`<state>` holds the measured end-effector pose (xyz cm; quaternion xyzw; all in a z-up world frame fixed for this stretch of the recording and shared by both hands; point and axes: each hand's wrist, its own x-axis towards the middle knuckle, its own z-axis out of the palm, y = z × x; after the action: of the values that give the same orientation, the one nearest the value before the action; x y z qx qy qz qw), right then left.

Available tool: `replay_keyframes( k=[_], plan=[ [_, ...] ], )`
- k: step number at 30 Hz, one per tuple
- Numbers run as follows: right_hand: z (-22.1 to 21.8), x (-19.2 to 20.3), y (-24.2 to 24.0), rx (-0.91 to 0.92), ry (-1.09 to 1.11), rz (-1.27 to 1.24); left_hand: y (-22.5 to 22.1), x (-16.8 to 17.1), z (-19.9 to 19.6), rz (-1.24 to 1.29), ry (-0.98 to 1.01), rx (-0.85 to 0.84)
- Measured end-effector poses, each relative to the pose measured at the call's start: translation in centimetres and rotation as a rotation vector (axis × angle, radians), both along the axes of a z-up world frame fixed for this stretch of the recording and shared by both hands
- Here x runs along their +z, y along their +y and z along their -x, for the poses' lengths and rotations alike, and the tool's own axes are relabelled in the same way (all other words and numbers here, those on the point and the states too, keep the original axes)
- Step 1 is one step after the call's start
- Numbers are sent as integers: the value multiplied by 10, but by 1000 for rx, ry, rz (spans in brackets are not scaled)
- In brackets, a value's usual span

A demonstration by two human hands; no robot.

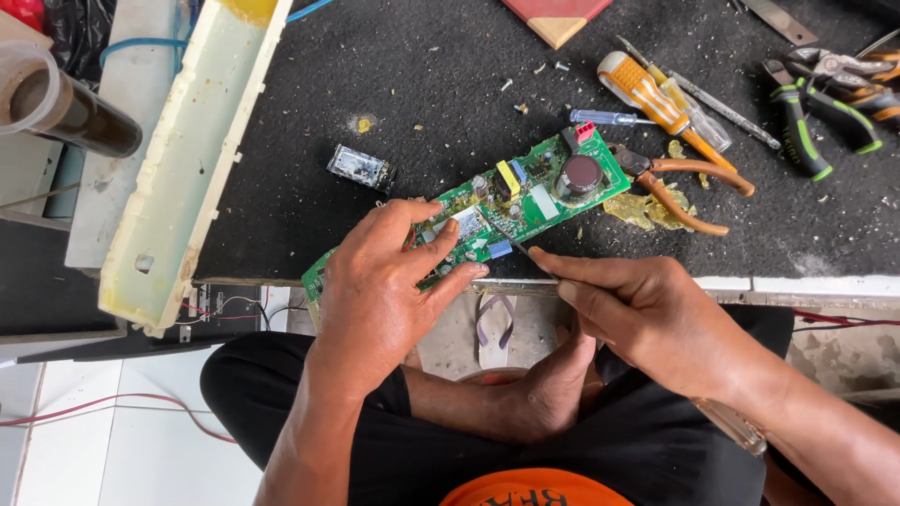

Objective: Scraping and cutting away adhesive from a circuit board using a thin metal tool on a repair bench.

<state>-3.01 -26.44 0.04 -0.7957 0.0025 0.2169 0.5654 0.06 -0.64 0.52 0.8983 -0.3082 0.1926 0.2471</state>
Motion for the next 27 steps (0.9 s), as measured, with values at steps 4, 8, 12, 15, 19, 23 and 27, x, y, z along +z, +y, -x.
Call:
replay_keyframes(
  k=[4,8,12,15,19,23,27],
  plan=[
    [1,2,8,-87,139,-193,1,0,0,11,4,5],
    [2,1,8,-106,147,-242,1,2,0,12,23,-3],
    [-2,0,4,-198,334,-534,1,1,1,8,25,5],
    [-6,22,10,-215,373,-363,0,2,1,9,20,10],
    [-10,29,9,-171,338,-325,1,0,1,3,17,8],
    [-9,27,3,-6,142,11,2,1,1,12,4,3],
    [1,17,1,147,-108,313,5,-1,2,0,8,11]
  ],
)
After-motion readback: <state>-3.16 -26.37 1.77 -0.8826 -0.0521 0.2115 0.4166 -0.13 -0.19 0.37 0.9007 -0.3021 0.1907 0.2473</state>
